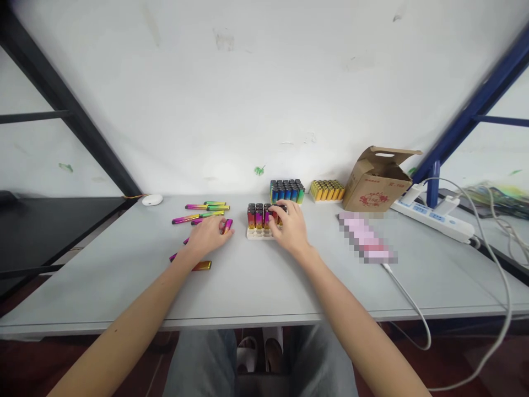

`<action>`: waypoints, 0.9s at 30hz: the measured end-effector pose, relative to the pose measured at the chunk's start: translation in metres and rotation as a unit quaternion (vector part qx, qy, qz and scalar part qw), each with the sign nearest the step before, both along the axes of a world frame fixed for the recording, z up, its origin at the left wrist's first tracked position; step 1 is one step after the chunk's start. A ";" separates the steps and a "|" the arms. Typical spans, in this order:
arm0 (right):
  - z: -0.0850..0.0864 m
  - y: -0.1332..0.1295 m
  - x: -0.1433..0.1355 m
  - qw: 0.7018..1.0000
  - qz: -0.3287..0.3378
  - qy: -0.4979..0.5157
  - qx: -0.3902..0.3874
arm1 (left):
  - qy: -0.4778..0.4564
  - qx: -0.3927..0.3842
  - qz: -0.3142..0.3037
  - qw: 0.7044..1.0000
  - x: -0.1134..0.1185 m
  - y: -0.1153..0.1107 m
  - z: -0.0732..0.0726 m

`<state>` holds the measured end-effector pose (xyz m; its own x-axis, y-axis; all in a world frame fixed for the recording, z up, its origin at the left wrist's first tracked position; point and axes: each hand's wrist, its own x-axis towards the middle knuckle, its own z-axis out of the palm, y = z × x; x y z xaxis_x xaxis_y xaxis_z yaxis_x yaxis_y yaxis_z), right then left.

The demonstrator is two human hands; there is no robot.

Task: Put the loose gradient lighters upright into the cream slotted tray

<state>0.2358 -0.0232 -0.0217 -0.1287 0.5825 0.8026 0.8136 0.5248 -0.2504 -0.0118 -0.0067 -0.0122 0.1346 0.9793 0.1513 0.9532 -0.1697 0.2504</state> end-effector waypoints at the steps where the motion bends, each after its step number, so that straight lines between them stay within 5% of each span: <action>1: 0.000 0.000 0.000 1.000 0.000 0.000 0.000 | 0.004 0.002 -0.003 1.000 0.002 -0.001 -0.001; 5: 0.000 0.000 0.000 1.000 0.002 0.003 0.000 | -0.058 0.001 0.000 0.998 0.006 -0.001 -0.003; 9: 0.000 0.000 0.001 1.000 -0.008 0.020 0.006 | -0.259 -0.036 -0.023 0.965 0.008 -0.001 0.002; 15: 0.000 0.001 0.001 0.999 -0.004 0.051 0.001 | -0.568 -0.170 -0.052 0.803 0.009 -0.004 0.014; 21: 0.002 0.000 0.001 0.998 0.005 0.063 0.017 | -0.717 -0.335 -0.109 0.602 0.009 -0.007 0.022; 24: 0.002 0.000 0.001 0.997 0.005 0.067 0.027 | -0.736 -0.354 -0.124 0.564 0.007 -0.006 0.024; 27: 0.002 -0.001 0.000 0.997 0.006 0.069 0.030 | -0.743 -0.344 -0.124 0.561 0.007 -0.006 0.024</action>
<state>0.2361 -0.0237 -0.0193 -0.0205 0.5326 0.8461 0.7673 0.5510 -0.3282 -0.0048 -0.0124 0.0118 0.5054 0.8539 -0.1241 -0.4266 0.3723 0.8243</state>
